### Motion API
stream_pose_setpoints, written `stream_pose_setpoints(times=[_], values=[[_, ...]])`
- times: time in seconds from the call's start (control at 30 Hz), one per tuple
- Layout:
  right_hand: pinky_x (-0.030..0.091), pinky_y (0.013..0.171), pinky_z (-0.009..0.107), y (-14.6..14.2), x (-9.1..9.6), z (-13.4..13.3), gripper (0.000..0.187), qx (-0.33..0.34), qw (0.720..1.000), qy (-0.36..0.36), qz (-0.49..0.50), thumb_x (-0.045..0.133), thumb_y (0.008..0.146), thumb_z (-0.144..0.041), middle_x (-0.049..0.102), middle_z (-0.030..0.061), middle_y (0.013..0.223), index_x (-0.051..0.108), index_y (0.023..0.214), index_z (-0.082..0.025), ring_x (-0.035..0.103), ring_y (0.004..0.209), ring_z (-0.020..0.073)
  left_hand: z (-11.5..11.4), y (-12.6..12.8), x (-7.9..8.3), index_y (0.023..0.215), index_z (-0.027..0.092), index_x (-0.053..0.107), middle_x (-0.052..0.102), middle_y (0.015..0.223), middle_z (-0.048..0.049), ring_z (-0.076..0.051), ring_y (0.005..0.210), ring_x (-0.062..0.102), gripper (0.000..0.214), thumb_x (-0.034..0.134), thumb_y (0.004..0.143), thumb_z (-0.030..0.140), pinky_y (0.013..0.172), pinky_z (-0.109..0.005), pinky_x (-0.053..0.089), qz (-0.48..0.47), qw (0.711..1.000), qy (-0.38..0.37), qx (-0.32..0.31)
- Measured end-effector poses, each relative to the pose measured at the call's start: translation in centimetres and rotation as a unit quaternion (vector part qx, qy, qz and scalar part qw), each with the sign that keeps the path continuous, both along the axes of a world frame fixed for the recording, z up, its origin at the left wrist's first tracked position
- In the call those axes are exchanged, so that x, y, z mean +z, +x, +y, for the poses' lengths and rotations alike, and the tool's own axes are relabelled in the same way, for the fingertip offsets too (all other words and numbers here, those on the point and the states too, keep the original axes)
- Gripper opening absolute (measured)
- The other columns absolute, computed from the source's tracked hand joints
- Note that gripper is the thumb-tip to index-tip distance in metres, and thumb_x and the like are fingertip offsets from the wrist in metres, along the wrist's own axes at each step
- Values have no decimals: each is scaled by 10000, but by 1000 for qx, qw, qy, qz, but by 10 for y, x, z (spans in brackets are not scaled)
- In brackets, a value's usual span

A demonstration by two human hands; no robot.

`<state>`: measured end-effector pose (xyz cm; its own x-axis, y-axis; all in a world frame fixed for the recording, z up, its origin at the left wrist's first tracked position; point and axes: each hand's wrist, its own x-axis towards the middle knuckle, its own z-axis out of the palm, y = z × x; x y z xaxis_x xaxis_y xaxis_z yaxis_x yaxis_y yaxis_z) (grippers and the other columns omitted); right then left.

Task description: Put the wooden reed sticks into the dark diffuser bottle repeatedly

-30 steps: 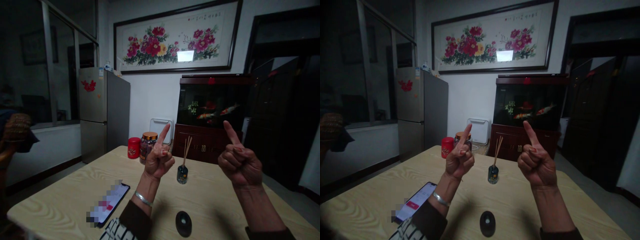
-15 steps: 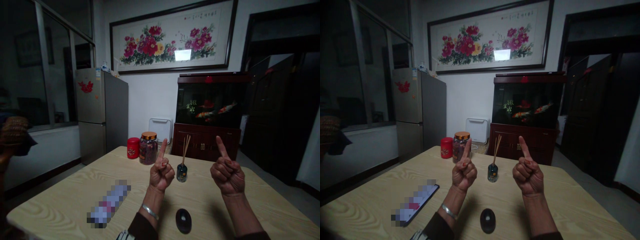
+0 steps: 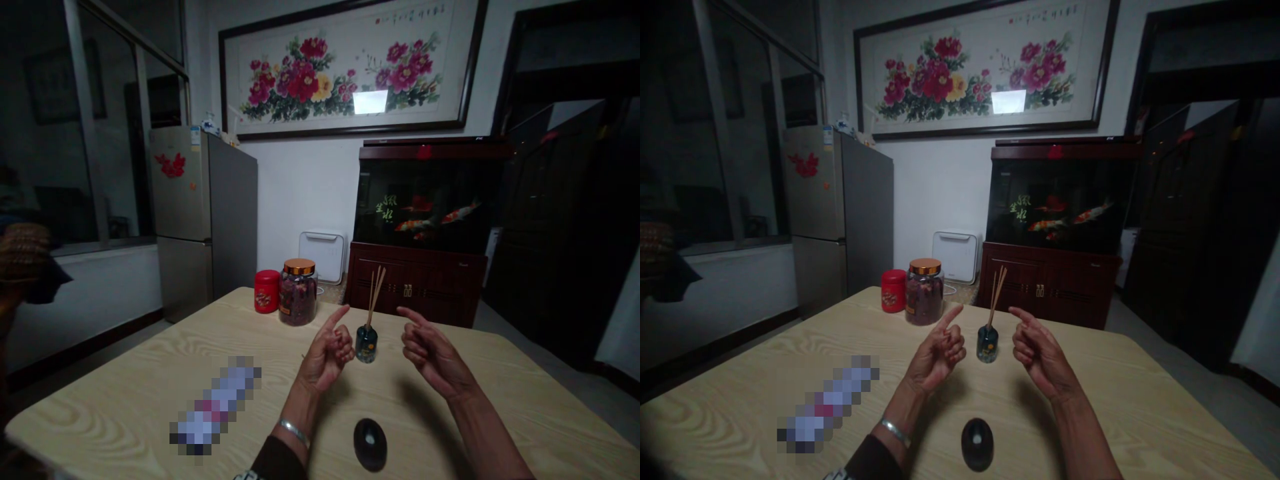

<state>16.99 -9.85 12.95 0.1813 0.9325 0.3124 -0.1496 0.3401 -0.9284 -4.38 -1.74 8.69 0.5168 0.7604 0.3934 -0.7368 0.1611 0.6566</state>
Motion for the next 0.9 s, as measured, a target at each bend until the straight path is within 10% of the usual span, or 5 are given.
stream_pose_setpoints(times=[0.1, 0.23, 0.47, 0.7, 0.9], values=[[476, 622, 269, 7, -41, 36, 478, -112, 975, -106, -160, 666, 749, -488, 628, 42, 910, 655, 1131, -202, 621, 793, 176, 19, 11, -48, 1124, 118, 629, 511, 695, 37, -69, 548, 407, 475, 721, 708, 329, 525, -202, 298, 238, 955, 26, 177], [494, 879, 419, 4, -84, 84, 643, -158, 958, -113, -211, 760, 590, -464, 637, 105, 1134, 596, 1154, -204, 602, 1107, 305, 33, 19, -92, 912, 129, 640, 470, 627, 53, -77, 552, 388, 267, 706, 687, 257, 524, -200, 265, 288, 926, 26, 242], [472, 923, 447, -6, -107, 138, 602, -158, 945, -88, -272, 735, 574, -466, 689, 90, 1027, 587, 1093, -200, 646, 991, 311, 39, 20, -102, 1026, 158, 620, 558, 852, -10, -111, 693, 503, 351, 644, 676, 131, 617, -221, 398, 326, 905, 45, 271], [493, 942, 411, -20, -118, 78, 586, -93, 946, -81, -299, 740, 691, -515, 692, 94, 1124, 579, 1176, -228, 651, 1061, 305, 25, 16, -102, 1447, 249, 394, 478, 1407, -123, -291, 1253, 474, 1026, 883, 544, 232, 1024, -386, 413, 378, 887, 189, 187], [515, 933, 423, -56, -94, 39, 491, -62, 971, -88, -215, 590, 849, -596, 693, 108, 1188, 634, 1163, -221, 663, 1073, 300, 13, 18, -90, 1289, 191, 534, 642, 1146, -74, -256, 1021, 597, 828, 883, 540, 241, 873, -351, 490, 344, 908, 224, 86]])
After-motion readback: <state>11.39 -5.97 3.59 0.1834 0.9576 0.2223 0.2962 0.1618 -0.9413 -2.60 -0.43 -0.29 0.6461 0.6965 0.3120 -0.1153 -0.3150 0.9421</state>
